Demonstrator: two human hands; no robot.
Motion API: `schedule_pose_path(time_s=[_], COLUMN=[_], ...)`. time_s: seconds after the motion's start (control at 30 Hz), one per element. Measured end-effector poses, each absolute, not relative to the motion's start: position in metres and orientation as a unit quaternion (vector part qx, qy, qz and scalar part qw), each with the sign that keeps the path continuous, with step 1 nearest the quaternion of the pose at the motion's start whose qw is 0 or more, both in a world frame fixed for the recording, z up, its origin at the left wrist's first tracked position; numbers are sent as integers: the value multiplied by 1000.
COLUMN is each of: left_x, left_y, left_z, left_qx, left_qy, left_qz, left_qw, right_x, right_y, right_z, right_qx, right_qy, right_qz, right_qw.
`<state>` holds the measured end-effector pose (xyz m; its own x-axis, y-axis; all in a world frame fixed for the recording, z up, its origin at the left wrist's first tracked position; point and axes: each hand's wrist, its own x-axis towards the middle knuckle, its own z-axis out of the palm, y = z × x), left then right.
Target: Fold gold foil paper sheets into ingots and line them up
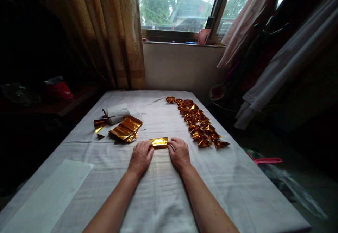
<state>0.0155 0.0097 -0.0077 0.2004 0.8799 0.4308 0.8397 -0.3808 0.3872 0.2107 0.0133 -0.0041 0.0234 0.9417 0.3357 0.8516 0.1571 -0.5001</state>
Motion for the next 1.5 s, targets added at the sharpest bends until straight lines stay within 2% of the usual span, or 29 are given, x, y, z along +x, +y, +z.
schedule_pose_path(time_s=[0.37,0.9,1.3,1.5], left_x=[18,19,18,20], left_y=[-9,-10,-11,-12], left_z=[-4,-1,-4,1], left_qx=[820,833,830,814], left_qy=[508,499,505,536], left_qz=[263,239,236,224], left_qw=[-21,10,16,-20], right_x=[211,211,218,222], right_y=[13,13,39,38], right_z=[-4,-7,-8,-5], right_qx=[-649,-660,-581,-563], right_qy=[-690,-694,-715,-710], right_qz=[74,54,162,187], right_qw=[311,281,354,379])
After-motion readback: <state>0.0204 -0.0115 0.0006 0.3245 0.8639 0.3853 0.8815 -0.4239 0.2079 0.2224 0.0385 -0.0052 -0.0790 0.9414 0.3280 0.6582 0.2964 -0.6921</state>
